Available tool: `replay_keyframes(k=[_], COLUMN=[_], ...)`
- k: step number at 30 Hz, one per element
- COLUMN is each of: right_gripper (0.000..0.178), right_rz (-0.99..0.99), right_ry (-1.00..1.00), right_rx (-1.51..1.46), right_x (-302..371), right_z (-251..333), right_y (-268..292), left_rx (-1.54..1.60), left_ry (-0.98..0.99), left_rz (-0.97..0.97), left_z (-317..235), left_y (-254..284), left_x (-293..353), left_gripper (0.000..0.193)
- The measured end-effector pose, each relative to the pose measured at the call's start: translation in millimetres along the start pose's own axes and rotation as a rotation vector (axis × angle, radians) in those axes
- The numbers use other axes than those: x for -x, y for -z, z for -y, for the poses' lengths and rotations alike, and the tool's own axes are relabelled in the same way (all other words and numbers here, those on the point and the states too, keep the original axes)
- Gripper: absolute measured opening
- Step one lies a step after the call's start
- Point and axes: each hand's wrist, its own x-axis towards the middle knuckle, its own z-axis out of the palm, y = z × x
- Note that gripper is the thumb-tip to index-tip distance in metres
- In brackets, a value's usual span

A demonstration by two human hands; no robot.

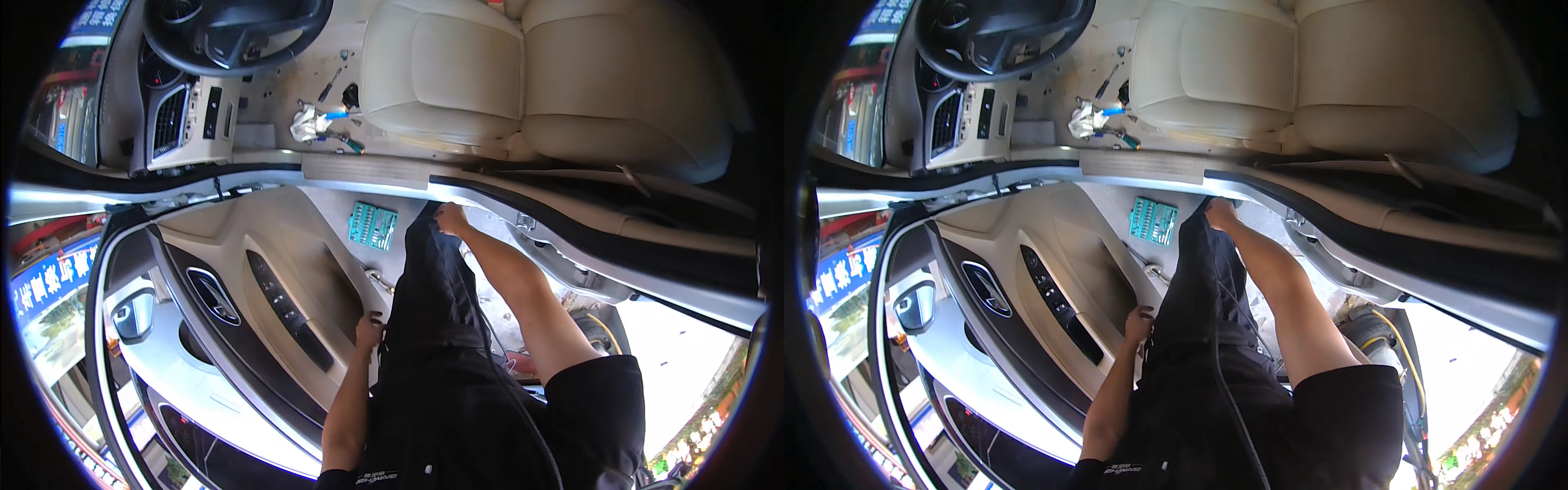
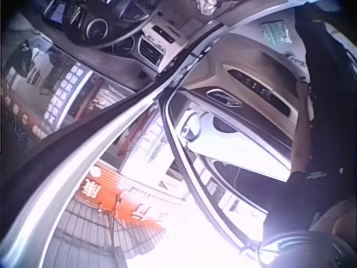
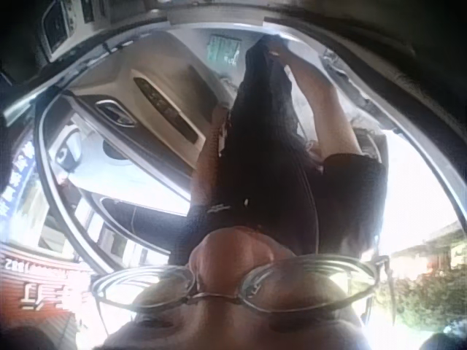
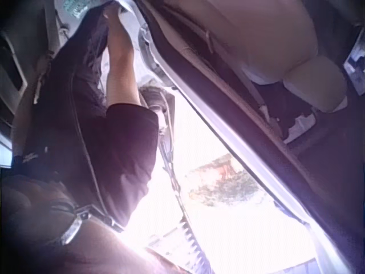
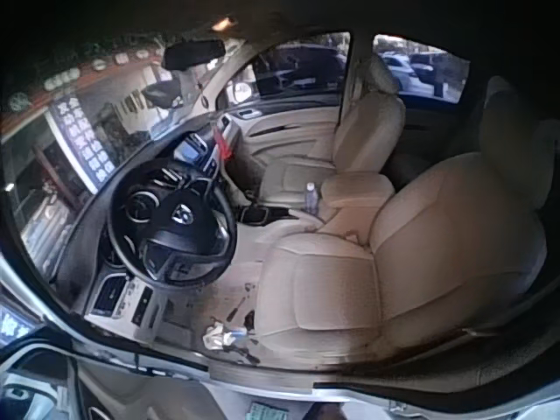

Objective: The person reassembles interior trim panels on the driver side of a white car. They use a ratchet and screwdriver to fasten screws, then snap plastic trim pieces and a door seal into place. Tools and fasteners are organized on the floor mat during the process.

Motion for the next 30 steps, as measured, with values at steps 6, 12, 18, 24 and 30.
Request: replay_keyframes(k=[6, 12, 18, 24, 30], right_gripper=[0.018, 0.026, 0.024, 0.019, 0.018], right_rz=[0.194, -0.367, -0.864, -0.980, -0.741], right_ry=[0.145, -0.354, -0.028, 0.000, 0.085], right_rx=[0.231, -0.343, -0.439, -0.113, 0.095], right_x=[27, -32, -164, -244, -255], right_z=[-21, 73, 161, 130, 86], right_y=[-34, 53, 184, 282, 289], left_rx=[0.245, 0.276, 0.196, 0.208, 0.085], left_ry=[0.021, -0.136, -0.355, -0.631, -0.909], left_rz=[-0.078, 0.033, -0.065, -0.317, -0.595], left_z=[-20, -67, -182, -363, -570], left_y=[-2, -4, 28, 121, 214], left_x=[-23, -74, -144, -182, -271], left_gripper=[0.041, 0.035, 0.025, 0.034, 0.049])
